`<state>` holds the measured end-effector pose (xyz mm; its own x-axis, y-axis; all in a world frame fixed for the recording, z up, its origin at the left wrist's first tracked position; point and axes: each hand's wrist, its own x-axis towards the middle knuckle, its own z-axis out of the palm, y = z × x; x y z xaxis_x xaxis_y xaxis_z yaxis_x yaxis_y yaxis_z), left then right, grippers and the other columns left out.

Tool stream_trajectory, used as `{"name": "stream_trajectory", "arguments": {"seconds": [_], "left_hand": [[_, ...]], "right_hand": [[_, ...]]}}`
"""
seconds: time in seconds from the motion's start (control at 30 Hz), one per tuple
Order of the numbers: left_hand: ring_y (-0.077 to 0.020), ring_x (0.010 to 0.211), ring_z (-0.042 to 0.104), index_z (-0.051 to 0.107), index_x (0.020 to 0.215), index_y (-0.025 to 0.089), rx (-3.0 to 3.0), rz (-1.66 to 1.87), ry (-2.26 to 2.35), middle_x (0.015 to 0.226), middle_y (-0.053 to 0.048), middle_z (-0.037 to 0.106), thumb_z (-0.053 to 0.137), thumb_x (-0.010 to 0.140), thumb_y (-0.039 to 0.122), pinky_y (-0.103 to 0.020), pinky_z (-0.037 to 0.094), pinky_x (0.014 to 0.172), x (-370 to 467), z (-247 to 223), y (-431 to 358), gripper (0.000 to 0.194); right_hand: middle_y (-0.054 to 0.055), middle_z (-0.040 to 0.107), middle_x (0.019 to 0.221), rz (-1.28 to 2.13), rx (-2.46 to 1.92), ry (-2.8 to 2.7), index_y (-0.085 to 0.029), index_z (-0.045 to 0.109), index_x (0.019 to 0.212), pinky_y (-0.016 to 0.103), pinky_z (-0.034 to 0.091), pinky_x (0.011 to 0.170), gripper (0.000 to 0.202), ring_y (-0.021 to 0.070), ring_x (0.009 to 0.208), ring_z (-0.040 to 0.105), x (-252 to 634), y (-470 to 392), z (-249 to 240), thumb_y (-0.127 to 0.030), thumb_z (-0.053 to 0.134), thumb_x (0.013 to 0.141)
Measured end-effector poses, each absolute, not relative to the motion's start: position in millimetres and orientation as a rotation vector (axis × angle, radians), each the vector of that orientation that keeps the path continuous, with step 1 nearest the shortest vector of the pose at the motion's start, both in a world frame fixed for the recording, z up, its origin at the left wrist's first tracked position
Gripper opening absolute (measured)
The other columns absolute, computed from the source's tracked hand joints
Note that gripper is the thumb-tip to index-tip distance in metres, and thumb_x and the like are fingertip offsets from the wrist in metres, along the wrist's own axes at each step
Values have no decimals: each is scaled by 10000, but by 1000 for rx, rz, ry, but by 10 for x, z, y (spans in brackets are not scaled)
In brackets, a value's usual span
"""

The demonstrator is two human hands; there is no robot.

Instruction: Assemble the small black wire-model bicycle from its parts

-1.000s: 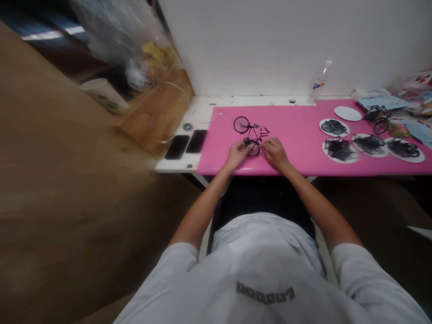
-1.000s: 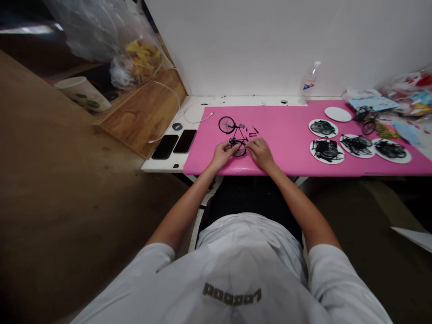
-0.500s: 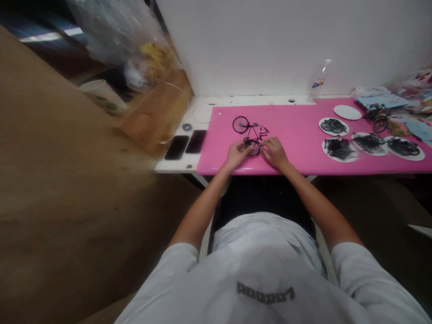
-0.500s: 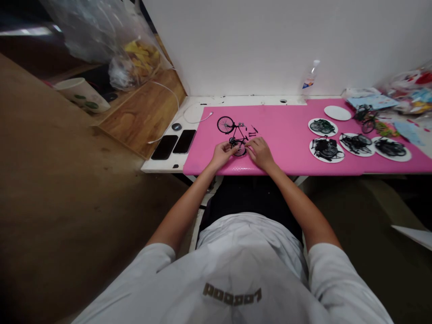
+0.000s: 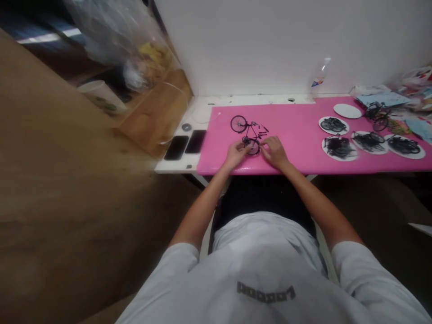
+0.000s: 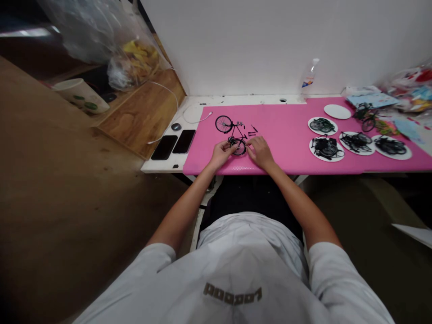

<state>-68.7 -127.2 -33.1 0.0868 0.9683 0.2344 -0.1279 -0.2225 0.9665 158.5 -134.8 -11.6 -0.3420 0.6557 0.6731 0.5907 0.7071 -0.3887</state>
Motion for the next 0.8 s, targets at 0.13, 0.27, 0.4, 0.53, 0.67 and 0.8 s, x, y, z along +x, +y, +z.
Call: {"name": "stream_trajectory", "arguments": {"seconds": [0.13,0.27,0.4,0.53,0.67,0.8], "left_hand": [[-231,978,802,836,1127,143,1333,1361,918,1137,-151,853,953,787,585,-360,621,927,-689,-335,-1273,571],[-245,1034,807,833,1147,148,1337,1362,896,1181,-161,850,952,791,584,-388,627,994,-696,-320,-1282,576],[-269,1113,808,819,1189,156,1302,1354,858,1245,-169,839,959,785,590,-422,633,1054,-701,-314,-1280,610],[-269,1135,807,806,1242,145,1303,1349,840,1301,-188,821,945,811,582,-413,639,1052,-712,-336,-1267,630],[-270,1146,806,800,1250,141,1328,1345,846,1305,-186,821,937,821,581,-421,634,1072,-720,-351,-1257,629],[-279,1134,809,799,1232,142,1334,1352,857,1287,-184,826,935,814,595,-429,645,1050,-717,-353,-1254,631]], "right_hand": [[120,756,1087,85,-944,-2044,-268,680,1035,591,535,1049,119,337,1086,657,1583,-1350,-105,-340,587,1056],[116,757,1075,103,-926,-2036,-271,678,1027,584,535,1046,117,335,1077,663,1580,-1366,-88,-344,590,1047],[113,765,1071,126,-923,-1990,-267,663,1047,556,556,1005,114,323,1060,674,1576,-1397,-65,-367,609,1041],[111,764,1037,109,-925,-1961,-261,650,1020,541,564,985,134,317,1032,675,1576,-1406,-56,-395,647,1029],[99,758,1023,122,-943,-1979,-266,641,981,554,558,1000,151,318,1028,668,1577,-1391,-62,-411,647,1024],[101,755,1016,118,-926,-1979,-262,640,977,550,559,992,163,315,1018,667,1575,-1385,-64,-416,654,1026]]}}
